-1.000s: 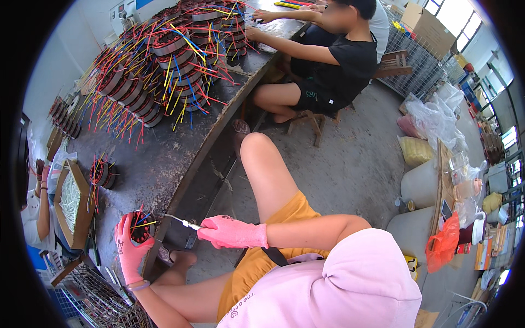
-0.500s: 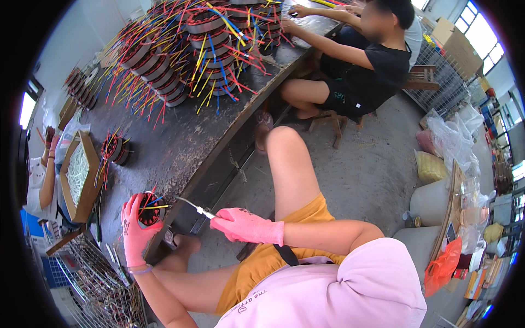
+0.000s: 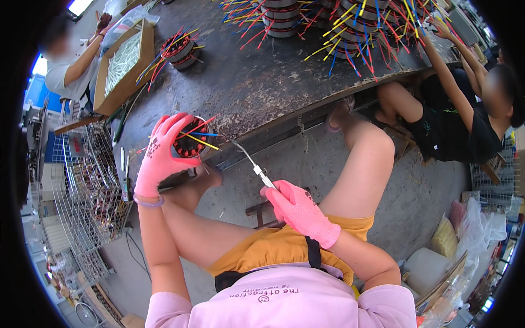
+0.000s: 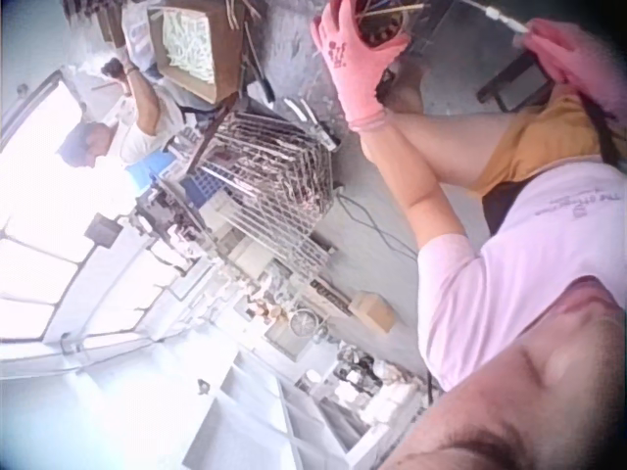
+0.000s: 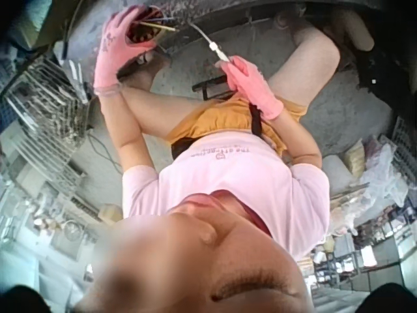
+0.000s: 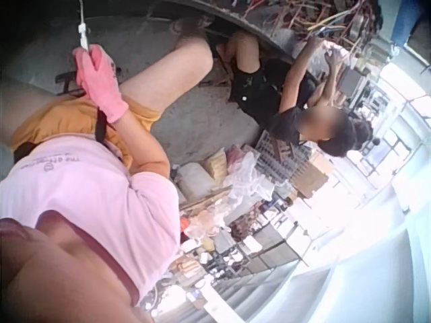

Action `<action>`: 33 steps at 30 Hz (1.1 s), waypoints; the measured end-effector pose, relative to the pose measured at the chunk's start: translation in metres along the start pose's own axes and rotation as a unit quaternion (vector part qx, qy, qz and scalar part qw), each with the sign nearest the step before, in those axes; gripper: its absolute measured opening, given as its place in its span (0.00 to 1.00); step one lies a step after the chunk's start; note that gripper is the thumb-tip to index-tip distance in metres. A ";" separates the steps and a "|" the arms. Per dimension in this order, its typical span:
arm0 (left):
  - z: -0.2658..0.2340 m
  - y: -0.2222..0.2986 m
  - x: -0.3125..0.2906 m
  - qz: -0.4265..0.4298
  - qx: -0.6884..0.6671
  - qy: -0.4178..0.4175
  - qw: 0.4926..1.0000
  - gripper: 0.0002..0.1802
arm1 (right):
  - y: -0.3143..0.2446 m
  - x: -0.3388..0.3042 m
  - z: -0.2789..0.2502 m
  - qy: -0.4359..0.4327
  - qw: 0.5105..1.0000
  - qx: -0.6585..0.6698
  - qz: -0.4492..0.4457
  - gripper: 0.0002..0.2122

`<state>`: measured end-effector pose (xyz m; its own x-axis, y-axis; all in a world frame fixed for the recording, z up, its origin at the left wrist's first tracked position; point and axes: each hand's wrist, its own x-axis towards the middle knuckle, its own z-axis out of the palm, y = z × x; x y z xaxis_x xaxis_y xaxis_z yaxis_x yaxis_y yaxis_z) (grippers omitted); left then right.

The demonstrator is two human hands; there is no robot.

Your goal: The person holds a metal stator and uses a lighter to heat the insulation at the ends of colored wires, then uses a small metal tool to press or adjust the wires.

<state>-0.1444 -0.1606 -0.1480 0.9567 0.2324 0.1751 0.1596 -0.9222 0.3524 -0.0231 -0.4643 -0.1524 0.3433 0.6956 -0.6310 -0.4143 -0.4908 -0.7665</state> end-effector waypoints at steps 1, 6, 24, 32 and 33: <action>0.000 0.001 0.000 -0.002 0.000 0.004 1.000 0.45 | 0.002 0.001 -0.001 -0.006 1.000 -0.005 -0.002 0.16; 0.001 0.004 0.002 -0.024 0.006 -0.007 1.000 0.46 | 0.005 0.004 -0.004 -0.015 1.000 -0.009 -0.015 0.16; 0.003 0.001 0.000 -0.012 0.013 0.006 1.000 0.45 | -0.006 -0.001 0.001 -0.026 0.999 -0.032 -0.030 0.17; 0.004 0.000 -0.001 -0.010 0.013 0.017 1.000 0.45 | -0.005 -0.002 0.001 -0.025 0.999 -0.022 -0.011 0.17; 0.005 0.000 0.000 -0.007 0.019 0.021 1.000 0.45 | -0.004 -0.001 0.000 -0.028 0.999 -0.020 -0.022 0.17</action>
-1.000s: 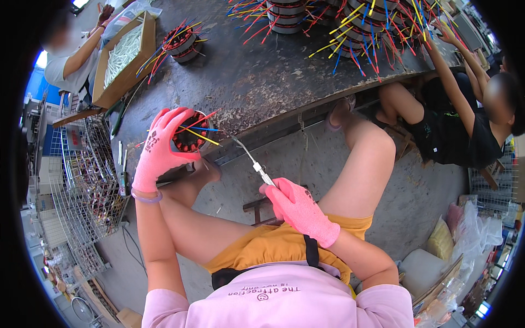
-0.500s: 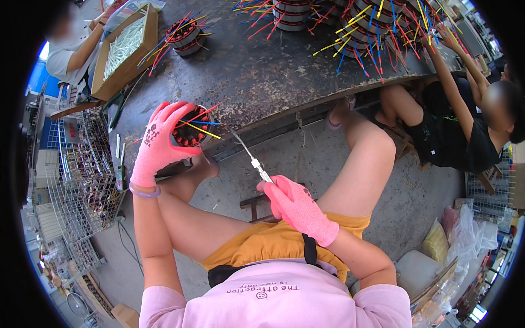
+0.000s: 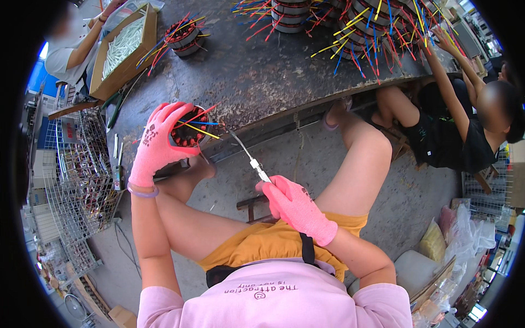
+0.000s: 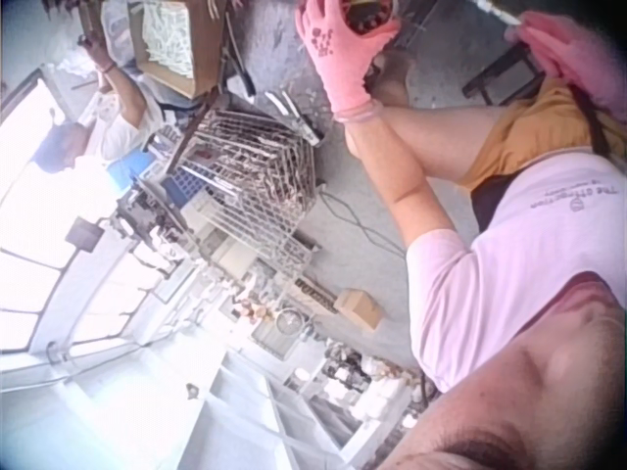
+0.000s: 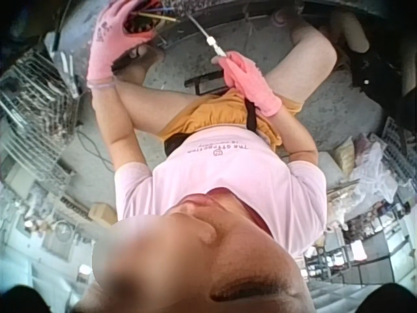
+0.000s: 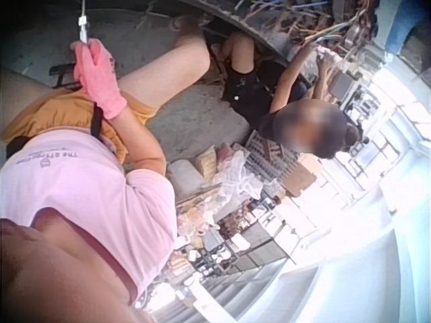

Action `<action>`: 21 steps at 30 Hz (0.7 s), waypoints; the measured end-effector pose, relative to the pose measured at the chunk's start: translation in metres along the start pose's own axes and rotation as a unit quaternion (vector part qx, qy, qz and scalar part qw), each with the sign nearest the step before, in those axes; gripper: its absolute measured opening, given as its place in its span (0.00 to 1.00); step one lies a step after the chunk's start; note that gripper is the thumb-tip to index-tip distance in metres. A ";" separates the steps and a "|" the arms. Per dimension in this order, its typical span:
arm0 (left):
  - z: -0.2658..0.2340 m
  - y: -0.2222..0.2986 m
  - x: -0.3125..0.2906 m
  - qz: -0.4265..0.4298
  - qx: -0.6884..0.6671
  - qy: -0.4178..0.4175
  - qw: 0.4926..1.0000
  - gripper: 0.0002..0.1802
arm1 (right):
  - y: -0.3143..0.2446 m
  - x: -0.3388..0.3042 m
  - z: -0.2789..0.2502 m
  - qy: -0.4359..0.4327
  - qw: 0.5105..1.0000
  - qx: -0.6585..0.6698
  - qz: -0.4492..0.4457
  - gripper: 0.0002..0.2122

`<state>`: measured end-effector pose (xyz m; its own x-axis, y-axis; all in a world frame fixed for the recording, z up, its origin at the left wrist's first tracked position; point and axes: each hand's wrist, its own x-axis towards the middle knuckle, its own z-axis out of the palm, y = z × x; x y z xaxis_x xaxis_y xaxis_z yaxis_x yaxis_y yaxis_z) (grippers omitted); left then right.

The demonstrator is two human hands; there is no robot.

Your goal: The person holds a metal stator and uses a lighter to heat the insulation at the ends of colored wires, then uses a small metal tool to press or adjust the wires.

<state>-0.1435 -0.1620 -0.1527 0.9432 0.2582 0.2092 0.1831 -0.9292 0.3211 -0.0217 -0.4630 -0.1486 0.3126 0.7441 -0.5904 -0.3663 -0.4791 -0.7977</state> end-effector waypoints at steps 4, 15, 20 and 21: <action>-0.002 0.002 0.000 -0.020 -0.022 -0.006 1.000 0.45 | -0.003 0.000 0.001 0.010 1.000 0.002 0.015 0.17; -0.001 0.000 0.001 -0.021 -0.028 -0.011 0.999 0.46 | 0.000 0.000 0.001 0.007 1.000 -0.022 -0.017 0.17; 0.000 0.000 -0.001 -0.023 -0.027 -0.012 0.999 0.46 | 0.000 0.001 -0.001 0.005 0.999 -0.037 -0.005 0.16; 0.000 -0.001 -0.001 -0.024 -0.028 -0.012 0.999 0.46 | 0.001 0.001 -0.001 0.005 1.000 -0.028 -0.005 0.16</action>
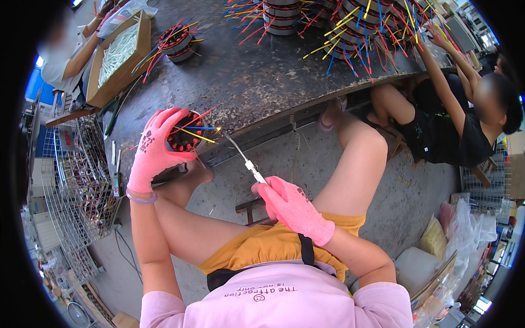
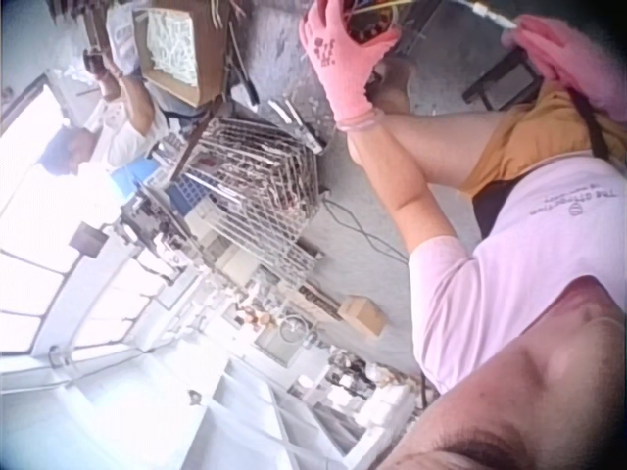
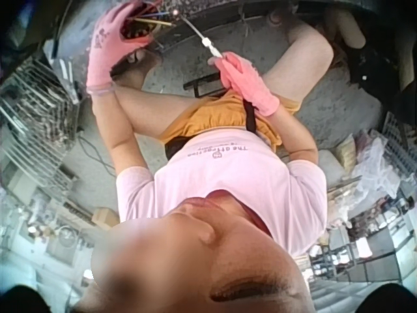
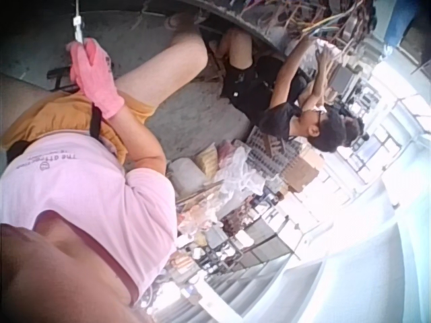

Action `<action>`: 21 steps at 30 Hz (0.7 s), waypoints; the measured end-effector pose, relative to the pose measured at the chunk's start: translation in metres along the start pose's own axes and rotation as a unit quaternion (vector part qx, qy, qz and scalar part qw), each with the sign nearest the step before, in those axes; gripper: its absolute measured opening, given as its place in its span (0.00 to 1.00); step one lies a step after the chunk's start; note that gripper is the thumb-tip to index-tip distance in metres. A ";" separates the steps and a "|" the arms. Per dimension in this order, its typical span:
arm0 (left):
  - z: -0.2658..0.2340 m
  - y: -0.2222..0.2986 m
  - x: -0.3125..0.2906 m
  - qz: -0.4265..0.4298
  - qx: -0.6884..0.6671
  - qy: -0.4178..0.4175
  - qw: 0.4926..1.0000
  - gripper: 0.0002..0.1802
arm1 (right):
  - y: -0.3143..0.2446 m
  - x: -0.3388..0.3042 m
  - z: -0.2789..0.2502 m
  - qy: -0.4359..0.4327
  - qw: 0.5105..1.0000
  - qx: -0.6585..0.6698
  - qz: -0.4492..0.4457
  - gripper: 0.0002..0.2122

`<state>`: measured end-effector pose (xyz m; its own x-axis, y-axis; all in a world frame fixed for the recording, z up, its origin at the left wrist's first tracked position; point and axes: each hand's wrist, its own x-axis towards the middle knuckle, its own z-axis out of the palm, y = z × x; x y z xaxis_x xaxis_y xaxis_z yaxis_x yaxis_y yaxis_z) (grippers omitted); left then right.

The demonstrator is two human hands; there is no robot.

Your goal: The person holds a metal stator and uses a lighter to heat the insulation at the ends of colored wires, then uses a small metal tool to press or adjust the wires.

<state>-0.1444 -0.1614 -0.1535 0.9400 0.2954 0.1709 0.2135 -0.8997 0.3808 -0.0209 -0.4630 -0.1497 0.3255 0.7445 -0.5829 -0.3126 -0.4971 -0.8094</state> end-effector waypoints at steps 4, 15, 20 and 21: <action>0.000 0.003 0.002 0.010 0.019 0.011 1.000 0.45 | -0.006 -0.003 -0.001 0.007 1.000 -0.015 0.014 0.16; -0.002 0.006 0.004 0.016 0.024 0.002 1.000 0.45 | 0.003 -0.001 0.000 0.006 1.000 0.014 0.003 0.16; -0.001 0.004 0.004 0.005 0.000 -0.011 1.000 0.46 | 0.002 -0.001 0.002 0.011 1.000 0.023 -0.004 0.17; -0.001 0.004 0.004 0.001 0.002 -0.010 1.000 0.46 | -0.001 -0.002 0.001 0.009 1.000 0.022 0.002 0.17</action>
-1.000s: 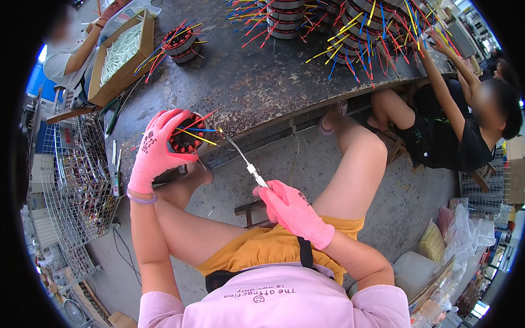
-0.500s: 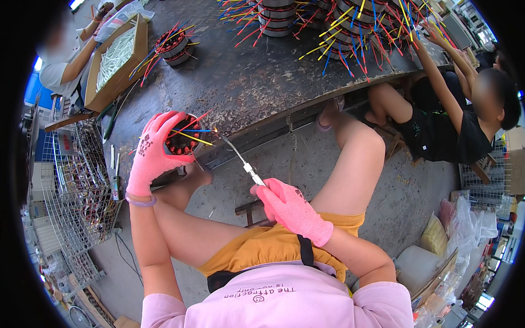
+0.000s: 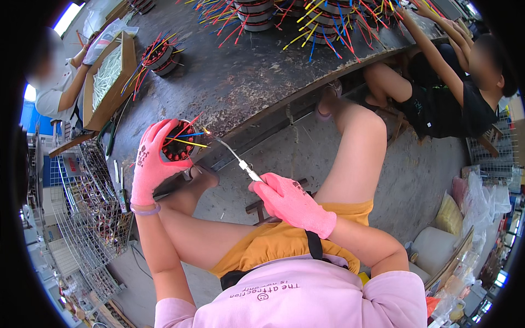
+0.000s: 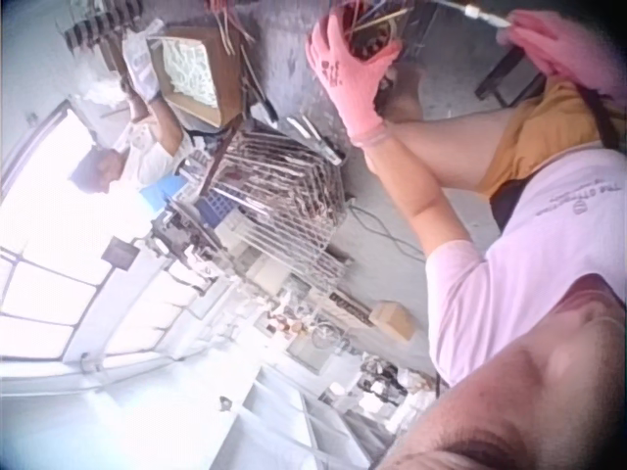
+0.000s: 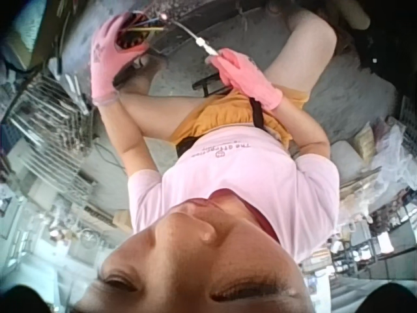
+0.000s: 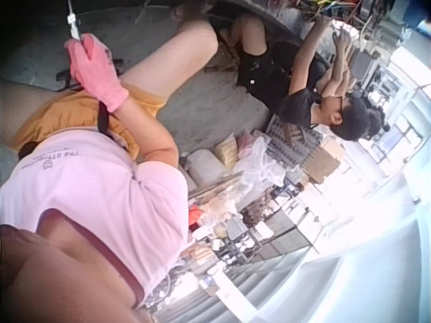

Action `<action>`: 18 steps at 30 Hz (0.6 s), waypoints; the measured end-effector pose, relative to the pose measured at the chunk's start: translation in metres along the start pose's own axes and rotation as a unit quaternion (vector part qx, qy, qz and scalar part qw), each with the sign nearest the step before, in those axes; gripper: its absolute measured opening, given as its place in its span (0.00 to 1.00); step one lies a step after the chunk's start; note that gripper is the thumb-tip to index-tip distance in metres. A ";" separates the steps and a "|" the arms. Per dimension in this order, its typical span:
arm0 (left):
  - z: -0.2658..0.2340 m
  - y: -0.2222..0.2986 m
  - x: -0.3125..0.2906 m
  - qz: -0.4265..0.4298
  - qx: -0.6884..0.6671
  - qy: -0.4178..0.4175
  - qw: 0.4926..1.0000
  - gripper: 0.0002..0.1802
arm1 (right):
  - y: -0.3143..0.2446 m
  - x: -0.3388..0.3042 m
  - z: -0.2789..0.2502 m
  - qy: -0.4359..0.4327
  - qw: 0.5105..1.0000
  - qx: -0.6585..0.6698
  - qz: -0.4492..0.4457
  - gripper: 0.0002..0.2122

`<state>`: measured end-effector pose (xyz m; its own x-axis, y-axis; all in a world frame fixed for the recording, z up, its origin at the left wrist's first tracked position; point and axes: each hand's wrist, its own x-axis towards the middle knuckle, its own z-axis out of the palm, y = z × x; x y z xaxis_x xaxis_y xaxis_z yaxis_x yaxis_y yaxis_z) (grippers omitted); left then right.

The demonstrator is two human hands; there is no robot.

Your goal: The person holds a metal stator and uses a lighter to heat the insulation at the ends of colored wires, then uses a small metal tool to press or adjust the wires.

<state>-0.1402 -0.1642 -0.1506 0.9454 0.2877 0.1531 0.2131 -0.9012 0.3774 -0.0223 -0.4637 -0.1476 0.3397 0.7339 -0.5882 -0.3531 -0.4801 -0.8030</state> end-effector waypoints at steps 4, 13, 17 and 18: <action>0.001 0.002 0.002 0.013 0.014 0.010 1.000 0.44 | 0.001 0.000 -0.003 0.001 1.000 -0.016 -0.008 0.17; 0.000 0.004 0.002 0.013 0.010 0.011 1.000 0.43 | 0.004 0.003 -0.001 0.005 1.000 -0.026 -0.004 0.17; -0.001 0.005 0.002 0.010 0.009 0.005 1.000 0.43 | -0.004 0.001 -0.001 0.001 1.000 -0.008 0.014 0.15; -0.001 0.005 0.002 0.011 0.011 0.005 1.000 0.43 | -0.006 0.000 -0.002 0.000 1.000 -0.004 0.021 0.14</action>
<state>-0.1372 -0.1675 -0.1472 0.9472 0.2715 0.1707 0.1981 -0.9139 0.3544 -0.0188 -0.4616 -0.1428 0.3241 0.7128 -0.6220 -0.3608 -0.5146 -0.7778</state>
